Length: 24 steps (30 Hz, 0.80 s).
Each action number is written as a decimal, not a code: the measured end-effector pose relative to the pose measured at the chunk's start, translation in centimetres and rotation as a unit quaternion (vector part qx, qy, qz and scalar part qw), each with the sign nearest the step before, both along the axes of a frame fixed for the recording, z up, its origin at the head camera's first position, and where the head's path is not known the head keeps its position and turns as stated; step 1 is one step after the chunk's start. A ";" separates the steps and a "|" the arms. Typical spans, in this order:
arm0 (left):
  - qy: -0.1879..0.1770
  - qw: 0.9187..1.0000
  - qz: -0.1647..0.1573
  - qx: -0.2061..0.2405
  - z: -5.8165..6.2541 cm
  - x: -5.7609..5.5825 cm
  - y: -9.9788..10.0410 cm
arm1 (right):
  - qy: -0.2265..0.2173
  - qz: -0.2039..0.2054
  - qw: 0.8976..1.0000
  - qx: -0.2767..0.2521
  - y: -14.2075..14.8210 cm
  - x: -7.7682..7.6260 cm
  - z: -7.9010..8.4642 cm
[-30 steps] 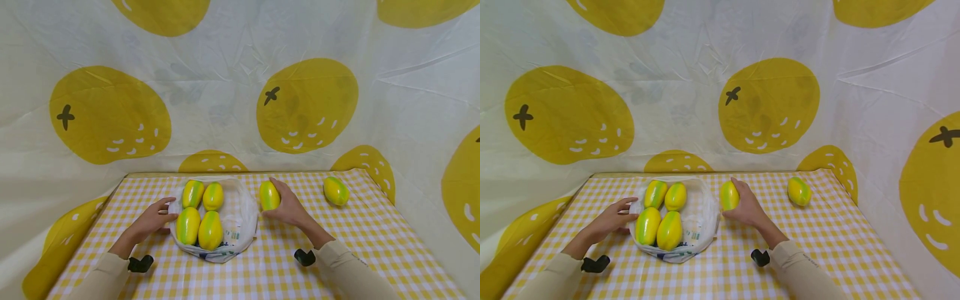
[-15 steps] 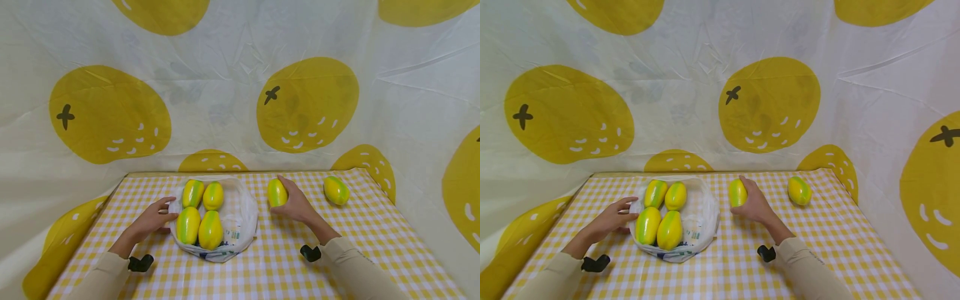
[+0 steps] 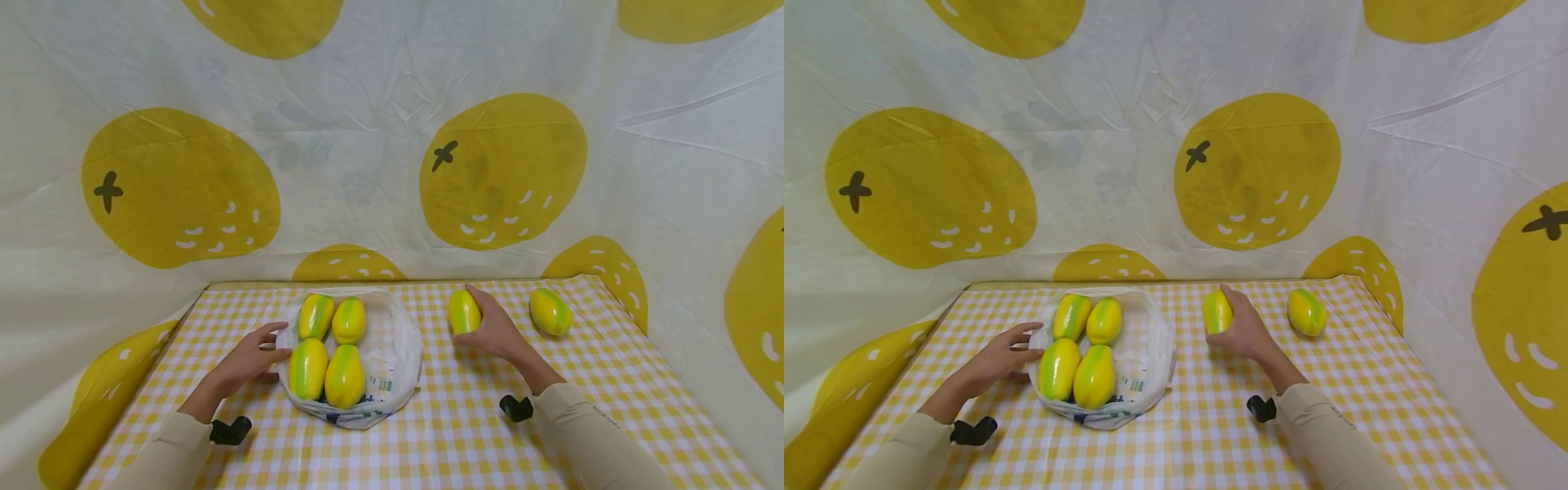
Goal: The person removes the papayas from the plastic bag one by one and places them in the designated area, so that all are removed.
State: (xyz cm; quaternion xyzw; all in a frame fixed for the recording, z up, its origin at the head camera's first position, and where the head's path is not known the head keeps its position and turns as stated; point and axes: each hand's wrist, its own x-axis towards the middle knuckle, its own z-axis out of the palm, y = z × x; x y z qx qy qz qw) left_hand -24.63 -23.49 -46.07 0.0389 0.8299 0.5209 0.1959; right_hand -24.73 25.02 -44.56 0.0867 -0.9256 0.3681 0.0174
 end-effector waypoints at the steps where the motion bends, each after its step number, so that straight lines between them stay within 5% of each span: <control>1: -0.001 1.000 0.000 0.000 0.0 0.0 0.0 | 0.000 -0.002 1.000 0.000 0.1 -0.1 0.0; 24: -0.006 1.000 0.008 -0.011 0.0 -0.1 0.0 | 0.000 -0.010 1.000 0.013 2.8 -1.2 -0.5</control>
